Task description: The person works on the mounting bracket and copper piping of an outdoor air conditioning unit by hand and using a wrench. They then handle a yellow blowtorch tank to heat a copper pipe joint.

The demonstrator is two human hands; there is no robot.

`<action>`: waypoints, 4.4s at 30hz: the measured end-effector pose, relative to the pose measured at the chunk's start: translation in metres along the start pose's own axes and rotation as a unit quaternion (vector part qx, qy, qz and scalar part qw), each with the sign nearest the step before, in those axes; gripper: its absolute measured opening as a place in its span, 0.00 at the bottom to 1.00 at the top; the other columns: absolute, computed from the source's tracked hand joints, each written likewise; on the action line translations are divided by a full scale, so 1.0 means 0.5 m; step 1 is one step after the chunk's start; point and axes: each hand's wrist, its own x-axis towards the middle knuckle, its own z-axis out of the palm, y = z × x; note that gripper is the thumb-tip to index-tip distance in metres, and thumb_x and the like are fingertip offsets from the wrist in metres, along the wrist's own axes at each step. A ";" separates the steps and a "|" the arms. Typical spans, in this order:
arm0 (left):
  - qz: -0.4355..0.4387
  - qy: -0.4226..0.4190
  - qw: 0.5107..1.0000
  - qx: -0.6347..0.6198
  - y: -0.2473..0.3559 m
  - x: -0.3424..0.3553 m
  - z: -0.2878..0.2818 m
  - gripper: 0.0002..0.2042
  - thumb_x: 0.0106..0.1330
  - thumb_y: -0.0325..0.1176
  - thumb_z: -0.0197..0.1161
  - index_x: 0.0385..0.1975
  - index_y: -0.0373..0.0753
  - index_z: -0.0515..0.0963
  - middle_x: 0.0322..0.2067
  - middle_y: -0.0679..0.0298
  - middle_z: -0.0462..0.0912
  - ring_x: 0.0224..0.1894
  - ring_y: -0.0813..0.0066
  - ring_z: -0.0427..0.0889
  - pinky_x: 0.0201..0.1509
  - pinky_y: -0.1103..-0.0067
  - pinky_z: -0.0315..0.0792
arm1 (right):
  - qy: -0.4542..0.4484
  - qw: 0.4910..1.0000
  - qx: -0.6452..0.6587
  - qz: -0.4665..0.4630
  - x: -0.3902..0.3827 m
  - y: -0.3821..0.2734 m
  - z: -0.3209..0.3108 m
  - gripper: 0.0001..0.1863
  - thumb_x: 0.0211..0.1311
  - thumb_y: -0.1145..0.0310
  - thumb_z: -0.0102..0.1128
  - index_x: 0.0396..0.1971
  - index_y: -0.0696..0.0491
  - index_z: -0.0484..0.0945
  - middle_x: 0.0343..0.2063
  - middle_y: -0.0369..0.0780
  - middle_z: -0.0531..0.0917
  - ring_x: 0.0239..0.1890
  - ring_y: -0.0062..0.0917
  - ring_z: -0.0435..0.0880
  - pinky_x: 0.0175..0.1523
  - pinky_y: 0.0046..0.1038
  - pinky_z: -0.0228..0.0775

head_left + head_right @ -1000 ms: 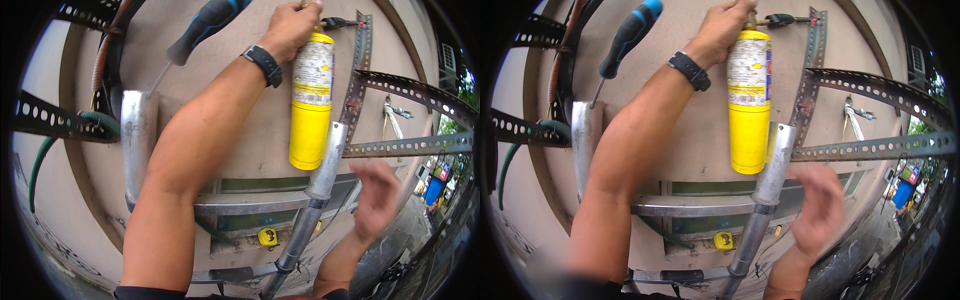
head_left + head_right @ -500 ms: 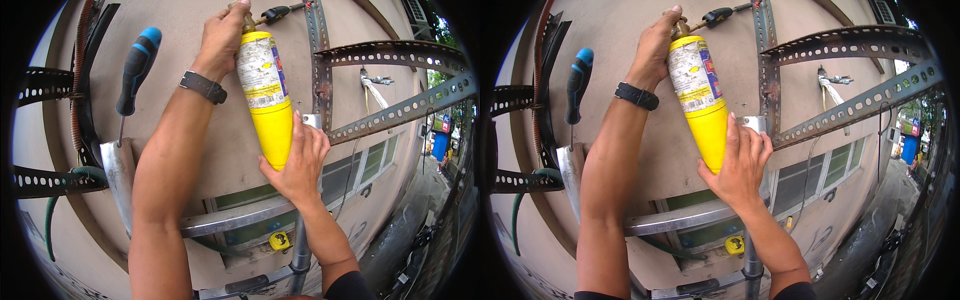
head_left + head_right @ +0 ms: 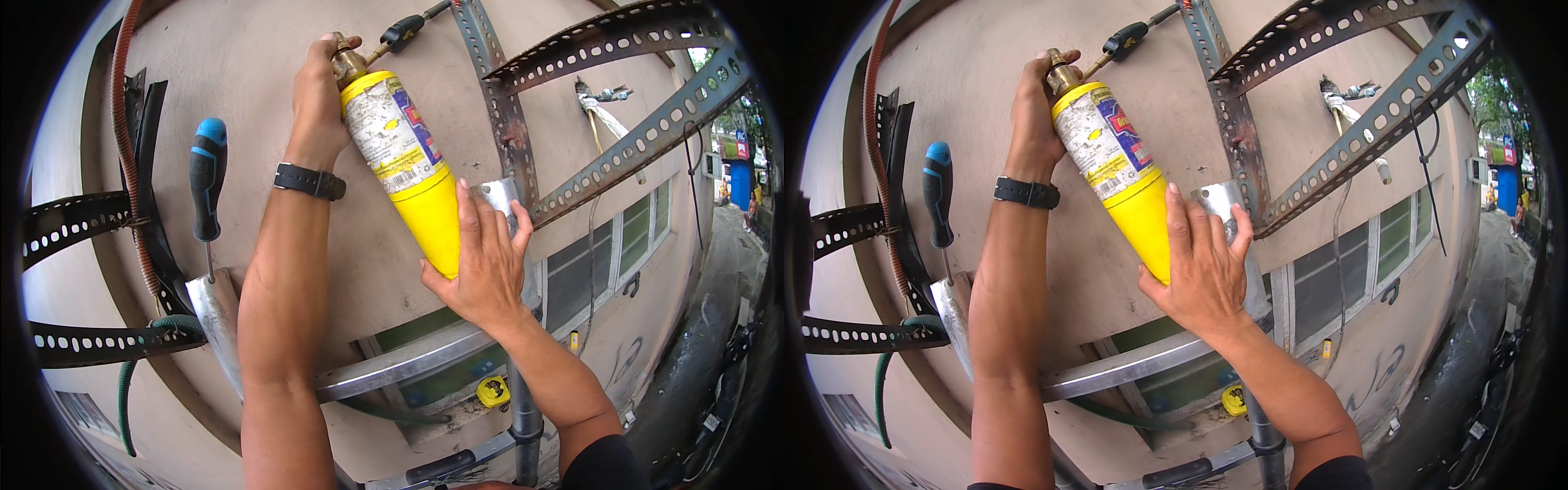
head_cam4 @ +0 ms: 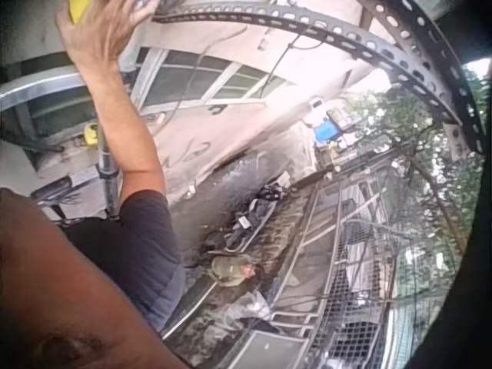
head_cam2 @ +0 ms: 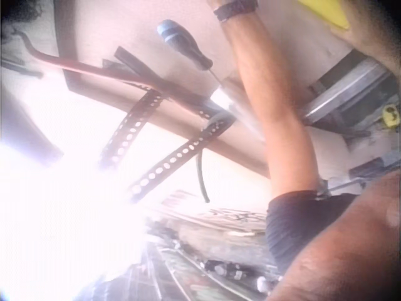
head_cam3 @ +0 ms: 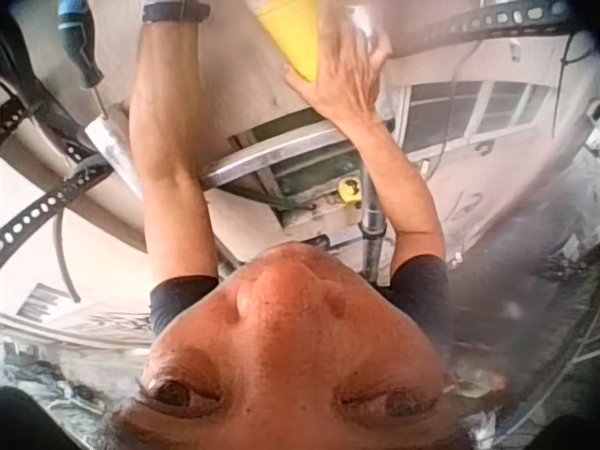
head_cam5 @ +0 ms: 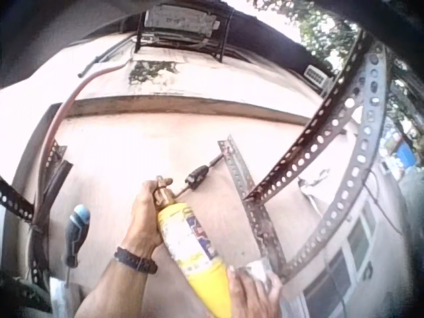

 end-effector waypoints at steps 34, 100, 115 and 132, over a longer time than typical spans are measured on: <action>-0.006 -0.001 0.999 -0.040 0.001 -0.005 0.004 0.20 0.75 0.48 0.59 0.43 0.32 0.75 0.33 0.55 0.80 0.35 0.65 0.87 0.40 0.71 0.86 | 0.017 1.000 -0.009 -0.002 -0.004 0.007 0.001 0.61 0.49 0.53 0.76 0.78 0.55 0.48 0.56 0.47 0.74 0.55 0.35 0.76 0.74 0.59 0.41; 0.016 -0.004 1.000 0.007 -0.002 -0.003 -0.004 0.23 0.76 0.49 0.55 0.48 0.29 0.76 0.33 0.57 0.82 0.34 0.70 0.86 0.41 0.73 0.86 | 0.007 1.000 -0.013 -0.006 -0.005 0.008 0.008 0.62 0.49 0.53 0.76 0.78 0.54 0.43 0.56 0.46 0.73 0.55 0.34 0.76 0.74 0.60 0.39; -0.011 0.031 0.999 -0.011 0.009 -0.011 0.014 0.22 0.73 0.48 0.61 0.45 0.30 0.77 0.33 0.56 0.81 0.35 0.68 0.86 0.43 0.71 0.86 | 0.005 1.000 -0.017 -0.003 -0.004 0.007 0.010 0.61 0.50 0.52 0.75 0.78 0.54 0.45 0.56 0.45 0.73 0.56 0.34 0.75 0.74 0.59 0.38; 0.011 0.017 0.999 0.029 0.005 -0.015 0.009 0.21 0.76 0.46 0.52 0.47 0.31 0.77 0.33 0.57 0.82 0.34 0.72 0.86 0.41 0.74 0.86 | 0.009 1.000 -0.023 -0.009 -0.007 0.009 0.015 0.61 0.51 0.52 0.74 0.78 0.54 0.44 0.56 0.46 0.74 0.57 0.35 0.75 0.74 0.60 0.38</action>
